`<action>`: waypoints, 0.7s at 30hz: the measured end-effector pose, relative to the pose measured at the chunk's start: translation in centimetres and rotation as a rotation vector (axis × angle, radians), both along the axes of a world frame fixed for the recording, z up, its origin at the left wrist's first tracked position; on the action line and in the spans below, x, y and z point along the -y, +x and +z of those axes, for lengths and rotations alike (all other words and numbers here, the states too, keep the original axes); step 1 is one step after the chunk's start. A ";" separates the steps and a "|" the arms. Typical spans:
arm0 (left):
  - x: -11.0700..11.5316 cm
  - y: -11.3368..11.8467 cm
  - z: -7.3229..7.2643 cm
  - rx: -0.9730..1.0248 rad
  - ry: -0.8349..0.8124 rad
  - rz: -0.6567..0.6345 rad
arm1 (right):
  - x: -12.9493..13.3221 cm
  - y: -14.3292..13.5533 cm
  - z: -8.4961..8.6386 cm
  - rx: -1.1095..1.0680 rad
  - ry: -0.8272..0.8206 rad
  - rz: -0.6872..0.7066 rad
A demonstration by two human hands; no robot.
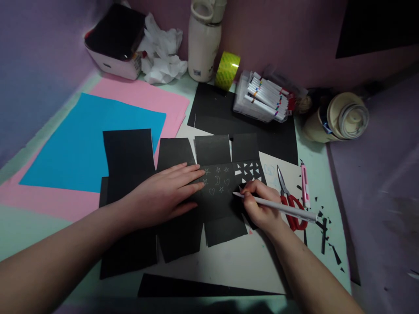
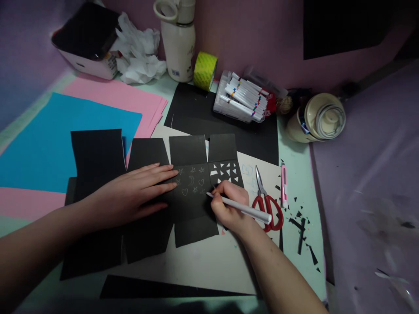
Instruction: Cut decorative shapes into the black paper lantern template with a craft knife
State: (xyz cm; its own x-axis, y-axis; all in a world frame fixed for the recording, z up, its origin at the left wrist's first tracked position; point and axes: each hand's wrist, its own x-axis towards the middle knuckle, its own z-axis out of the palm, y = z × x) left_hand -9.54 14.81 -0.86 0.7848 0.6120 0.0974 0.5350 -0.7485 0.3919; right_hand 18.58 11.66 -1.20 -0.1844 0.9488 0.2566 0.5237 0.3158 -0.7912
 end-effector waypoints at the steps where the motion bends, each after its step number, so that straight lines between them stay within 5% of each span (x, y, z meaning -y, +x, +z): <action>1: 0.0 0.0 0.0 0.000 0.000 0.002 | 0.0 0.0 0.0 -0.024 0.021 -0.014; 8: 0.0 -0.2 0.0 0.012 0.041 -0.014 | -0.2 0.1 0.0 -0.221 0.285 -0.271; 21: -0.1 -0.2 -0.1 -0.003 0.058 -0.016 | -0.1 0.2 -0.5 -0.243 0.128 -0.319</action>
